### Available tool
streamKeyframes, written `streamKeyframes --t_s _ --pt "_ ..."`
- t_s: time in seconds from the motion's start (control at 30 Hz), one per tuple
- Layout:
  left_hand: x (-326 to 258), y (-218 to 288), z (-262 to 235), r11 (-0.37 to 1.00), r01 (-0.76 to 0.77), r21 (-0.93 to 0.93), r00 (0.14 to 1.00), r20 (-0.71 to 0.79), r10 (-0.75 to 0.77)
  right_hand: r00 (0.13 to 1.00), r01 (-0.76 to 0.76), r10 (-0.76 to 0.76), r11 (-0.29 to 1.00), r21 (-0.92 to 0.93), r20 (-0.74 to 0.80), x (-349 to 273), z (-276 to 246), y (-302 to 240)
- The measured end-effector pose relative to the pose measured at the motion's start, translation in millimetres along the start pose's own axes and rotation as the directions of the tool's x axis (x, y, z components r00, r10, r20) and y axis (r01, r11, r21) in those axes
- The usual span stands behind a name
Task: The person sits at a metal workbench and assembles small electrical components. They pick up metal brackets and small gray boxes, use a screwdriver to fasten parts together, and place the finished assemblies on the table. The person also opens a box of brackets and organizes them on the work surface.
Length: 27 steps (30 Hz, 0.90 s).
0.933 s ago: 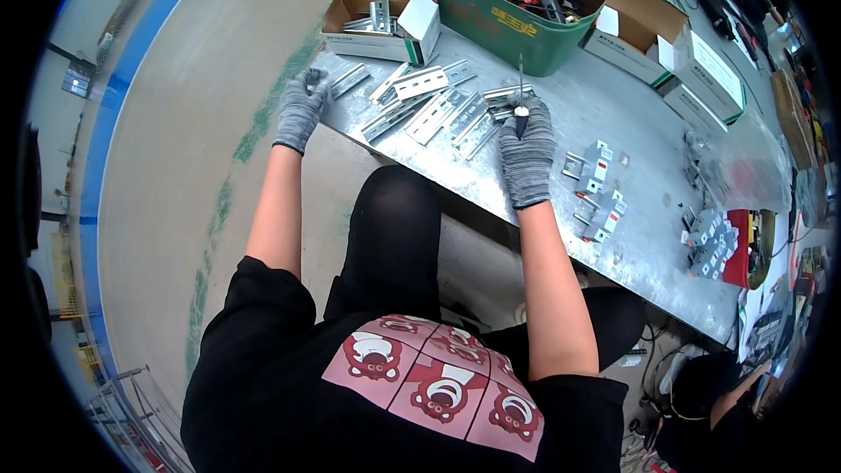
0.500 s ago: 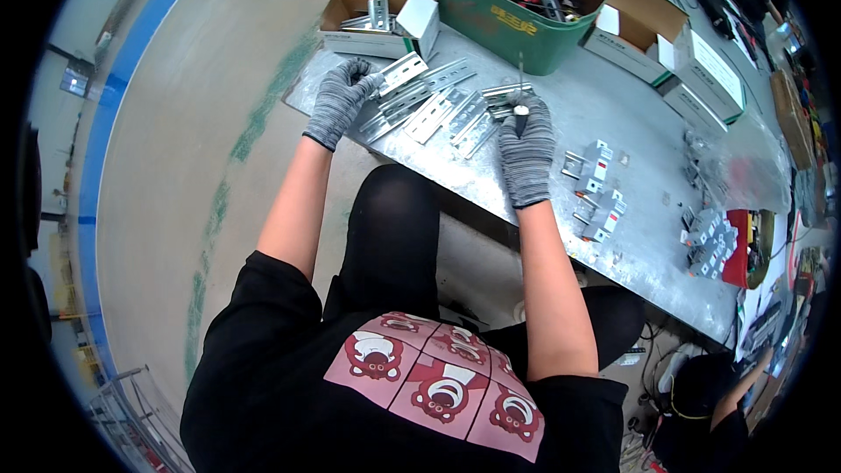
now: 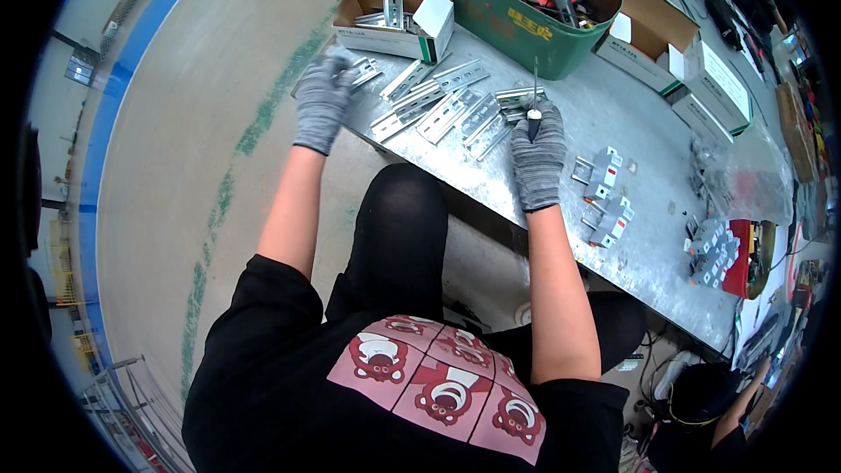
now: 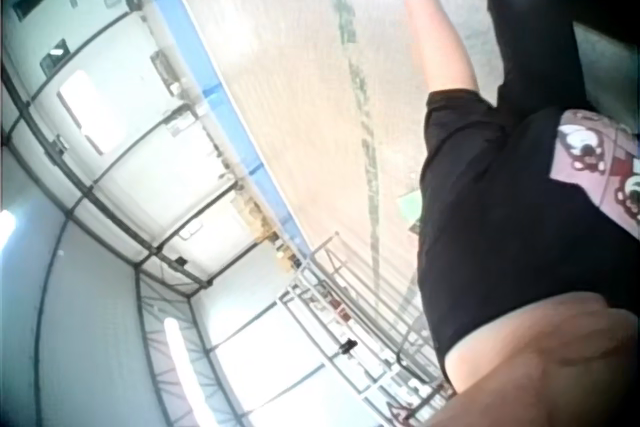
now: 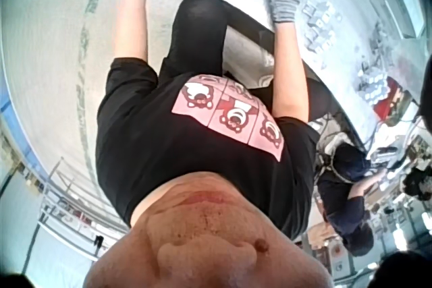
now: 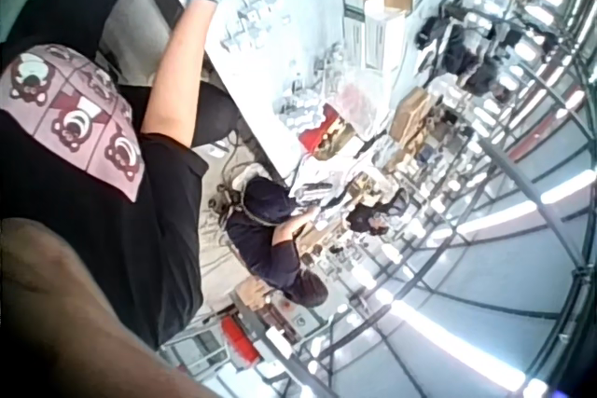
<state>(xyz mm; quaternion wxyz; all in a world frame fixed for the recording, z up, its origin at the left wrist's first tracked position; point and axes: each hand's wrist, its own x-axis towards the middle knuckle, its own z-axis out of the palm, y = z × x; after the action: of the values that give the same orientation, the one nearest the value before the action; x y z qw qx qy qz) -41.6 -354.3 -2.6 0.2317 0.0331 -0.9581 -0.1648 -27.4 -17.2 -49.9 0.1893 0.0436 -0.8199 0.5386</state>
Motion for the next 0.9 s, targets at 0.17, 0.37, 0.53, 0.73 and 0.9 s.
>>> streamKeyframes --t_s 0.17,0.37,0.53,0.73,0.9 --pt "5.3 44.6 19.7 0.987 0.128 -0.095 0.898 0.433 -0.075 1.000 -0.017 0.017 1.000 -0.010 0.026 2.6 -1.6 0.0" --pt "0.3 16.7 9.3 0.964 0.225 -0.142 0.868 0.478 -0.132 0.999 -0.035 0.036 0.998 0.050 -0.011 1.0 0.5 -0.6" --pt "2.7 -21.4 8.7 0.896 0.322 -0.307 0.879 0.448 -0.163 1.000 -0.018 0.018 0.999 0.031 -0.004 0.0 2.3 -5.6" --pt "3.8 -17.0 1.3 0.822 0.412 -0.392 0.839 0.516 -0.175 1.000 0.010 -0.010 0.999 0.034 -0.023 -0.6 3.4 3.5" --pt "-6.9 -0.9 0.4 0.884 0.343 -0.317 0.875 0.450 -0.178 0.999 -0.036 0.037 0.991 0.128 -0.008 0.8 5.2 13.6"
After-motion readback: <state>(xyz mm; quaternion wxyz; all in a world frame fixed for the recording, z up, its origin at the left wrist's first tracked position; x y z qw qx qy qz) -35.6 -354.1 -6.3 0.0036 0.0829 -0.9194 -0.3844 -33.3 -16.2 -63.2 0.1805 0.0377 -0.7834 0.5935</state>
